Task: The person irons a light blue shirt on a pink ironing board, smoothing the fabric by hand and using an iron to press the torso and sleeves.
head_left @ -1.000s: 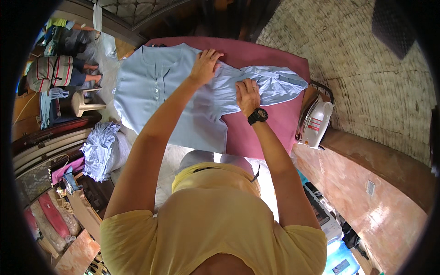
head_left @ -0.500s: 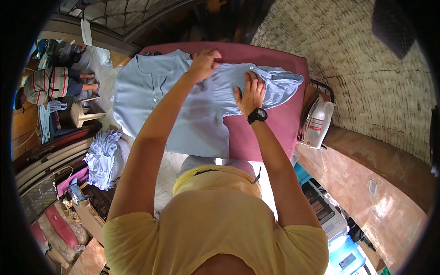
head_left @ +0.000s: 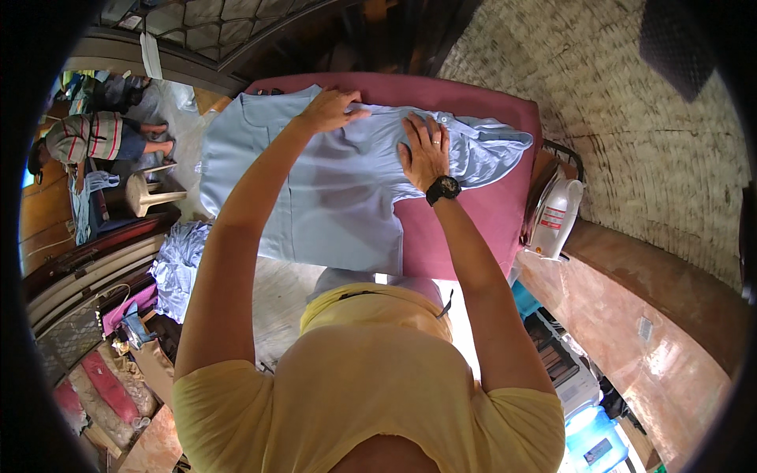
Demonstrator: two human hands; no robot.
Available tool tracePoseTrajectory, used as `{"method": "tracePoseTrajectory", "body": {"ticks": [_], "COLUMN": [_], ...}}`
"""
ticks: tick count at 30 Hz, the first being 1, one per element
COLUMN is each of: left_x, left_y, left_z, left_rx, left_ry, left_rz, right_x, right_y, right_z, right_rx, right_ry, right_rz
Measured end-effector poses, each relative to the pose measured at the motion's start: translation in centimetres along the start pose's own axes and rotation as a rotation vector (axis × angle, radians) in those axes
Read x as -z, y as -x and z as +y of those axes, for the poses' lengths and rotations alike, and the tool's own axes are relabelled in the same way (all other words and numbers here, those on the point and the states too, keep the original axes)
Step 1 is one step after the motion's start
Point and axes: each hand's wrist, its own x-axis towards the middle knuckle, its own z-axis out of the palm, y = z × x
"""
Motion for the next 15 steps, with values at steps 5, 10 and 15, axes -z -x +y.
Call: {"method": "tracePoseTrajectory", "body": {"ticks": [5, 10, 15], "left_x": [0.9, 0.5, -6.2], "left_y": [1.5, 1.0, 1.4], "left_z": [-0.3, 1.5, 5.9], "left_rx": [0.204, 0.453, -0.072], "left_ry": [-0.062, -0.508, 0.099], "left_rz": [0.099, 0.215, 0.159], "right_x": [-0.1, 0.1, -0.1], "right_y": [0.1, 0.1, 0.1], "right_z": [-0.3, -0.5, -0.4], "right_rx": [-0.037, -0.067, -0.044], "right_ry": [0.05, 0.09, 0.107], "right_rz": [-0.078, -0.118, -0.126]}}
